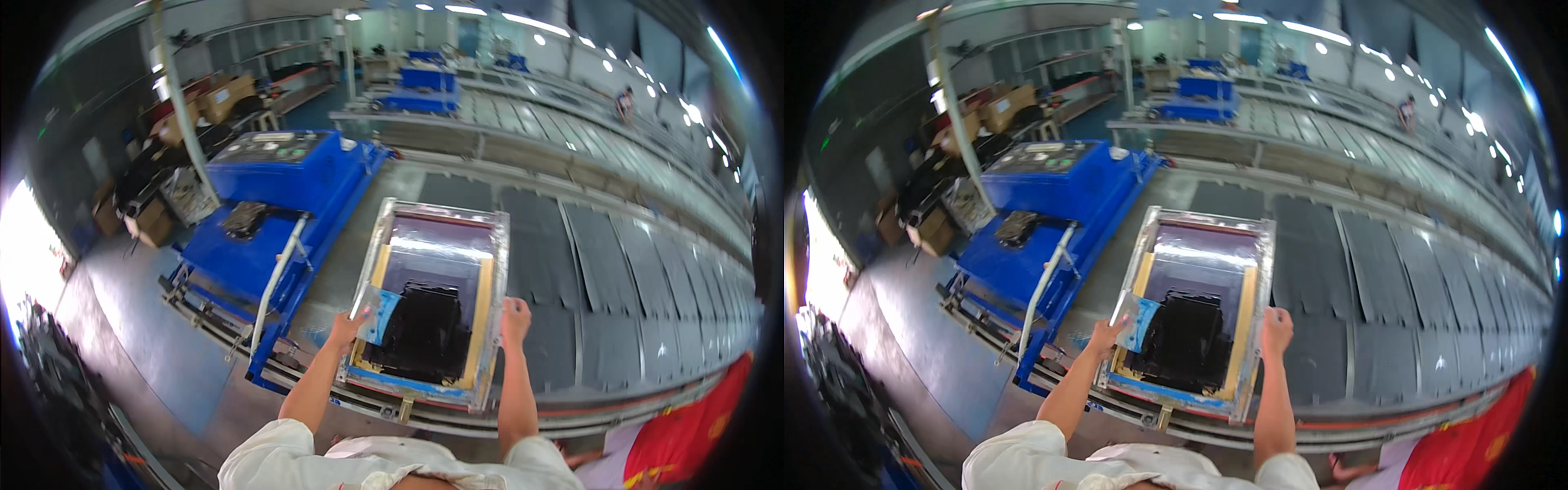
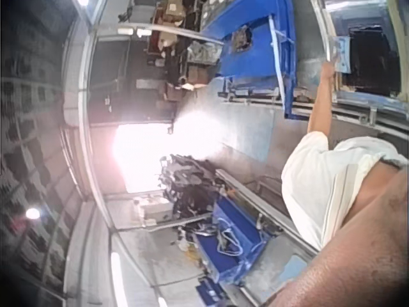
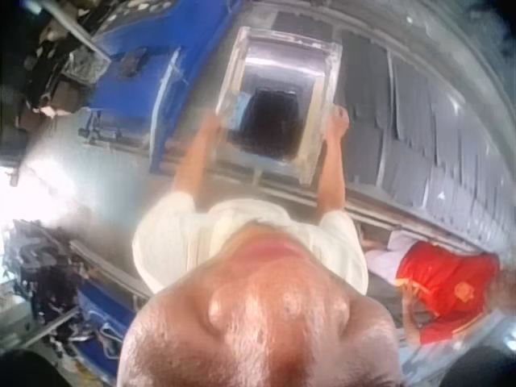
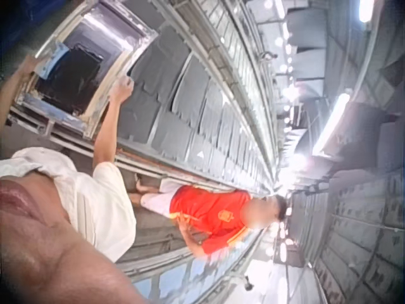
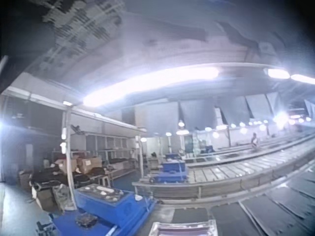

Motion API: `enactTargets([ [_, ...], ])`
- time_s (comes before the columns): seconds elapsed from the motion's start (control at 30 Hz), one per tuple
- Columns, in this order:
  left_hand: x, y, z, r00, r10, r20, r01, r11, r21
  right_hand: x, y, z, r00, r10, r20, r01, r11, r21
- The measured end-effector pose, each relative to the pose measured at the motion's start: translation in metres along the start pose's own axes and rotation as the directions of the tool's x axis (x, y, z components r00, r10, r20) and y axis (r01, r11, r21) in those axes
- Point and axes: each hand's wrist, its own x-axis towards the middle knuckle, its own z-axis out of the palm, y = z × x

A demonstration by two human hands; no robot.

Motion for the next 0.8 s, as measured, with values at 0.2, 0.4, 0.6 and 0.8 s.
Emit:
enactTargets([
  [0.2, -0.121, 0.12, -0.11, 0.96, 0.081, -0.269, -0.09, 0.996, -0.021, -0.098, -0.179, -0.007, 0.912, 0.158, 0.378, -0.306, 0.877, 0.371],
  [0.4, -0.242, 0.114, -0.259, 0.836, 0.035, -0.547, -0.063, 0.997, -0.034, -0.219, -0.253, 0.056, 0.756, 0.022, 0.655, -0.399, 0.808, 0.434],
  [0.6, -0.363, 0.08, -0.418, 0.649, -0.096, -0.755, 0.105, 0.994, -0.035, -0.381, -0.329, 0.168, 0.515, -0.053, 0.855, -0.435, 0.843, 0.315],
  [0.8, -0.443, 0.029, -0.558, 0.348, -0.065, -0.935, 0.075, 0.996, -0.041, -0.551, -0.381, 0.293, 0.235, -0.153, 0.96, -0.448, 0.859, 0.247],
])
